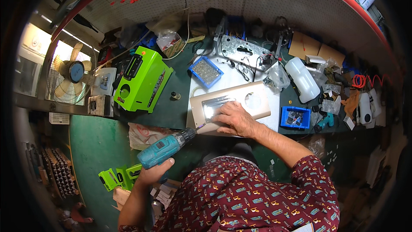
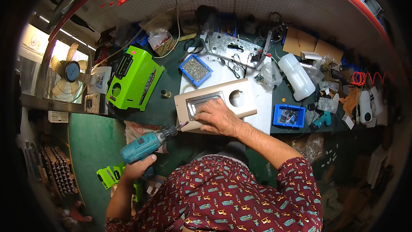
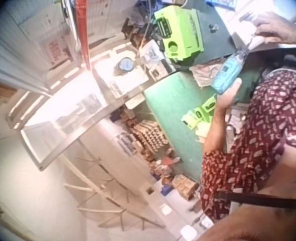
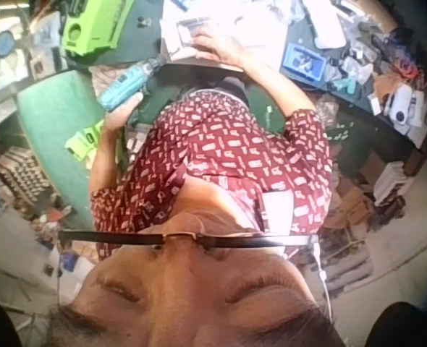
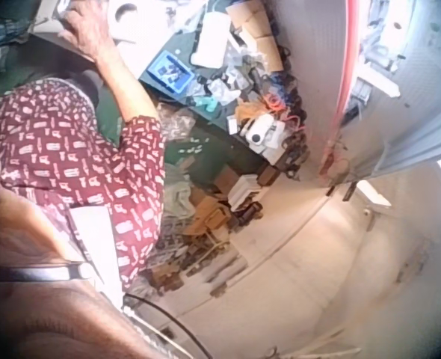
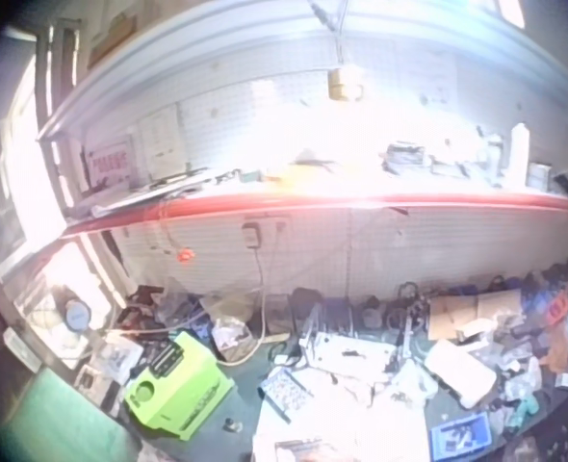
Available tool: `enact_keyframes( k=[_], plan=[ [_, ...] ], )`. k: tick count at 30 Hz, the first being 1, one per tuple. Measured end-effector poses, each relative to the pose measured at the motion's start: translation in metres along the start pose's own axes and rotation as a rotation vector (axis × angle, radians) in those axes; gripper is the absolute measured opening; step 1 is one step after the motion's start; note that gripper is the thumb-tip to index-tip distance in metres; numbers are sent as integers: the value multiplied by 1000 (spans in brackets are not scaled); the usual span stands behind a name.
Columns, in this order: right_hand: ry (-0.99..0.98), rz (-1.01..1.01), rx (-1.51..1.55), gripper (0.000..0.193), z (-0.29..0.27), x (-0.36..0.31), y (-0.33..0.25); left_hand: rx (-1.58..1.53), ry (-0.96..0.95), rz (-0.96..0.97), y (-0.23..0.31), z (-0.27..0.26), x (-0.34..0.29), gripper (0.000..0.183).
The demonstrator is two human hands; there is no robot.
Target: The person uses a cordless drill to fasten screws into a beige plastic housing on a workbench. They briefly retrieve a wrapped unit from a nearby stack, unwrap it, and return to drilling the housing.
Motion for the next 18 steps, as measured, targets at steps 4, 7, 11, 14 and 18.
enact_keyframes(
  k=[4, 7, 11, 14, 18],
  plan=[
    [5, -17, 38, 42, -3, -1, 1, 31, -13, -8, 4, 2, 2, 24],
    [-5, -11, 52, 41, -3, -1, 2, 65, -39, -53, 5, 2, 2, 28],
    [2, -26, 53, 40, -3, -1, 2, 86, -59, -122, 8, 1, 0, 30],
    [-4, -14, 39, 40, -3, 0, 2, 82, -49, -77, 14, 2, 1, 30],
    [-2, -7, 33, 39, -4, -1, 2, 86, -38, -43, 23, 7, 5, 29]
  ],
)
Point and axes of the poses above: each hand's wrist, its own x-axis towards the middle knuckle, its own z-axis out of the palm, y = z × x, the point moved 4 cm from there along x, towards the middle knuckle, and after that the axes turned 7 degrees about x, right-handed, at the moved point
